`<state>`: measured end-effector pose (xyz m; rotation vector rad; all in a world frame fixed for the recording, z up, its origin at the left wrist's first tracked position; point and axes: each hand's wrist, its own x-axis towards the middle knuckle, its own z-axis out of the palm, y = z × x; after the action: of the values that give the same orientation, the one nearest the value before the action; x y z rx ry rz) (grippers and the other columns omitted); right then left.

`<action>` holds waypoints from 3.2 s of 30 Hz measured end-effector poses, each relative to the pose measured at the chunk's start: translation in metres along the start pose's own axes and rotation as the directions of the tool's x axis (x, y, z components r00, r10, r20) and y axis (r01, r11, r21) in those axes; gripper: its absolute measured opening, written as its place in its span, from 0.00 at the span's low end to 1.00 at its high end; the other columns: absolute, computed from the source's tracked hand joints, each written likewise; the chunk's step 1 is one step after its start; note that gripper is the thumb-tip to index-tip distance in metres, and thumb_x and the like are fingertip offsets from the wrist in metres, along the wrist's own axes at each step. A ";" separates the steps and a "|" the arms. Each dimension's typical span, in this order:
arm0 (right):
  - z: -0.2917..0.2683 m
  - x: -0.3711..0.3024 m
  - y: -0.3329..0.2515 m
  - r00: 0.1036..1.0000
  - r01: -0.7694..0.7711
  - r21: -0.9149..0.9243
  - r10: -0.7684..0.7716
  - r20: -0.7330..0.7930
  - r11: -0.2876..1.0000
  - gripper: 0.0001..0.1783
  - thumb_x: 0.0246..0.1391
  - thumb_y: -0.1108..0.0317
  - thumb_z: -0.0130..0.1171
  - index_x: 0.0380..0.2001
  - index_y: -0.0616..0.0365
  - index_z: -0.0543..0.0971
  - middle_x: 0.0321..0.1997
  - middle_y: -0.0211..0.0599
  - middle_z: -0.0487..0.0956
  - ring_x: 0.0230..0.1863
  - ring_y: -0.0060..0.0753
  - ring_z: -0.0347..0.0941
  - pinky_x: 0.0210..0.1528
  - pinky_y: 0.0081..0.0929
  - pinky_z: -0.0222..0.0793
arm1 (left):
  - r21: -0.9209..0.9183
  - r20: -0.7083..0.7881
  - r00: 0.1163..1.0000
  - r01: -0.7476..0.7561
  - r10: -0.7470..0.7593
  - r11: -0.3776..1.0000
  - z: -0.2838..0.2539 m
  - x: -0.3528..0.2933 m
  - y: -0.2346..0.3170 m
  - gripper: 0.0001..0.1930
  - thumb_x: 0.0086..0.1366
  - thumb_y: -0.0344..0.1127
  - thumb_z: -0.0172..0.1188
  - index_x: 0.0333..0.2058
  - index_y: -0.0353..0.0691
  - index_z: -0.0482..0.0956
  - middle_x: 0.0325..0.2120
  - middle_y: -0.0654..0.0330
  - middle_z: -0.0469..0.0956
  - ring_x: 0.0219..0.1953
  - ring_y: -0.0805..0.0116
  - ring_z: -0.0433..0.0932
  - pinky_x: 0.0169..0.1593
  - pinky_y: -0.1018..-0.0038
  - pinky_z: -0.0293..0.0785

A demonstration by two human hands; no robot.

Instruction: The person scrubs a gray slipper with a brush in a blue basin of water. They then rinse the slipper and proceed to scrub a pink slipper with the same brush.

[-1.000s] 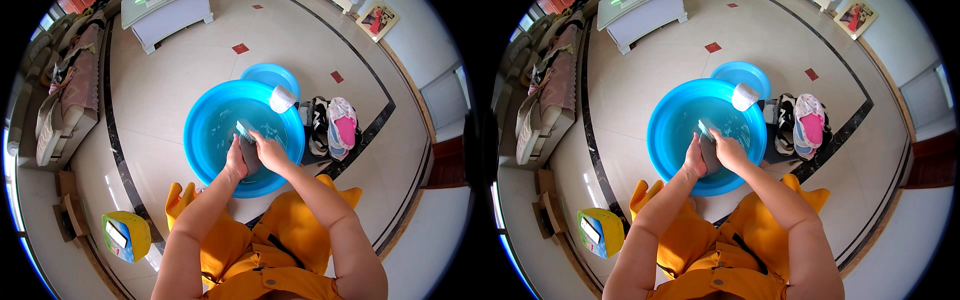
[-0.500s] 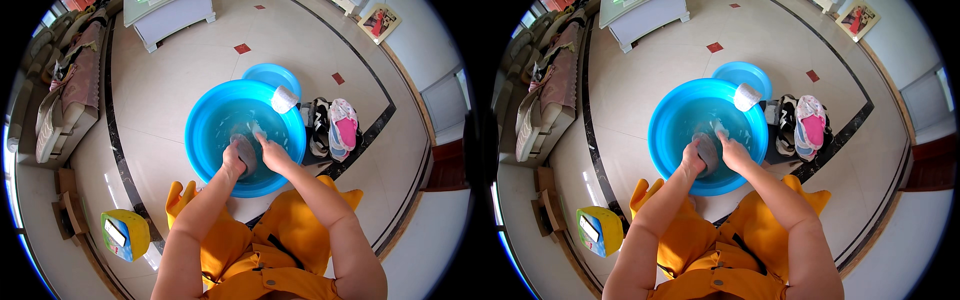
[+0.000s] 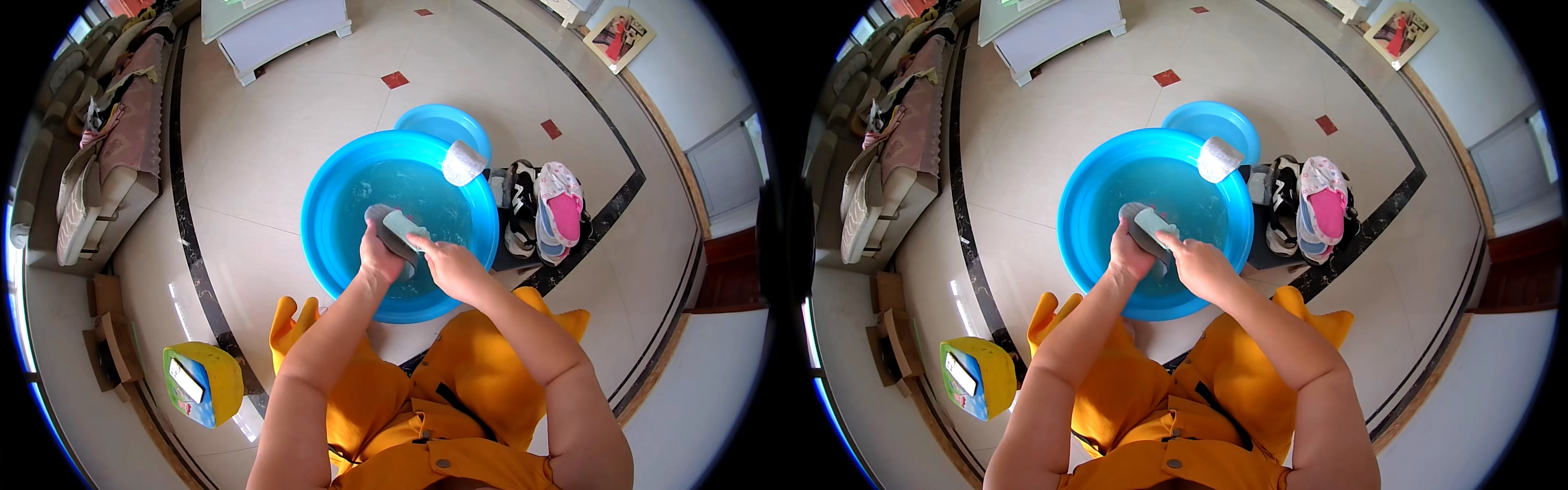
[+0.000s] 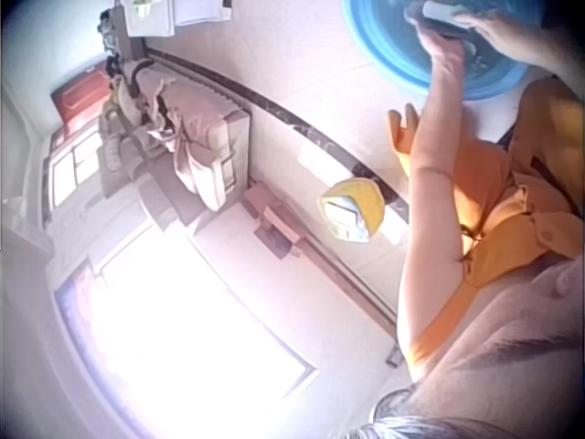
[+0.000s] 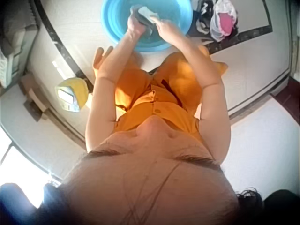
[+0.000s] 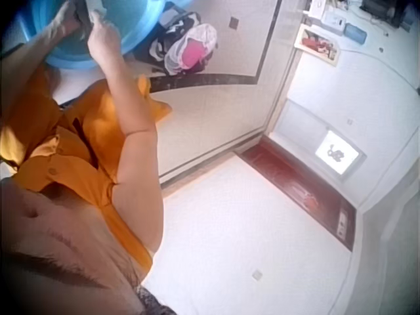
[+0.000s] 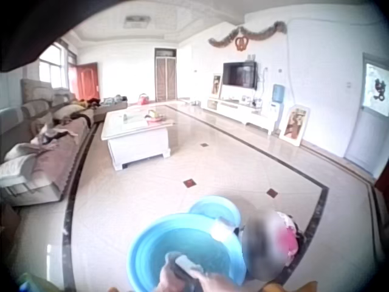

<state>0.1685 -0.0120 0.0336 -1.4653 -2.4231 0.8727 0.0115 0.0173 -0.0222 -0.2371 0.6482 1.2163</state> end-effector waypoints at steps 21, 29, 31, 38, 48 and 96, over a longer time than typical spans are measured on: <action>0.005 0.033 0.046 0.958 -0.060 -0.042 0.046 -0.283 0.997 0.24 0.62 0.70 0.45 0.61 0.43 0.65 0.35 0.54 0.76 0.36 0.56 0.75 0.38 0.45 0.72 | 0.435 0.123 0.983 0.067 -0.133 0.898 0.014 -0.036 -0.005 0.22 0.72 0.44 0.41 0.60 0.41 0.63 0.54 0.59 0.71 0.54 0.63 0.71 0.58 0.64 0.68; 0.018 0.033 0.053 0.986 -0.167 -0.183 0.161 -0.047 0.969 0.30 0.49 0.75 0.54 0.58 0.44 0.70 0.50 0.49 0.71 0.44 0.53 0.73 0.43 0.43 0.73 | 0.339 0.069 0.998 -0.014 -0.010 0.941 0.014 -0.026 0.013 0.21 0.67 0.36 0.51 0.58 0.41 0.65 0.51 0.57 0.72 0.51 0.61 0.73 0.55 0.61 0.71; 0.020 0.030 0.051 0.993 -0.087 -0.236 0.066 -0.097 0.968 0.28 0.47 0.75 0.56 0.55 0.46 0.73 0.54 0.47 0.70 0.50 0.52 0.71 0.47 0.42 0.72 | 0.316 0.046 0.999 -0.001 -0.014 0.949 0.015 -0.026 0.014 0.22 0.67 0.36 0.52 0.58 0.41 0.64 0.52 0.57 0.71 0.52 0.60 0.72 0.55 0.60 0.70; 0.019 0.044 0.054 0.982 0.163 0.071 -0.155 -0.110 0.984 0.19 0.47 0.68 0.63 0.45 0.56 0.78 0.53 0.47 0.74 0.51 0.47 0.72 0.48 0.40 0.71 | 0.161 0.072 0.997 -0.026 0.015 0.987 0.008 -0.018 0.021 0.25 0.64 0.44 0.57 0.57 0.46 0.65 0.53 0.57 0.69 0.56 0.59 0.68 0.58 0.59 0.66; 0.023 0.050 0.059 0.989 -0.102 0.128 0.114 -0.091 0.987 0.12 0.51 0.65 0.62 0.37 0.58 0.75 0.33 0.46 0.80 0.37 0.48 0.77 0.37 0.38 0.71 | 0.436 -0.225 0.881 -0.291 0.416 0.852 0.010 -0.012 0.027 0.27 0.64 0.32 0.54 0.62 0.48 0.61 0.59 0.57 0.64 0.61 0.62 0.61 0.63 0.60 0.56; -0.020 0.056 0.025 0.875 0.108 0.160 -0.018 -0.484 0.981 0.20 0.50 0.71 0.62 0.48 0.56 0.73 0.46 0.41 0.75 0.42 0.41 0.72 0.45 0.33 0.70 | 0.137 0.195 0.972 0.103 -0.129 0.985 0.028 -0.041 0.015 0.39 0.65 0.69 0.36 0.62 0.43 0.59 0.59 0.55 0.65 0.61 0.56 0.64 0.65 0.56 0.58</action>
<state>0.1679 0.0522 0.0281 -1.3328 -1.9558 0.6033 -0.0010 0.0042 0.0265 -0.0424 0.5233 1.0661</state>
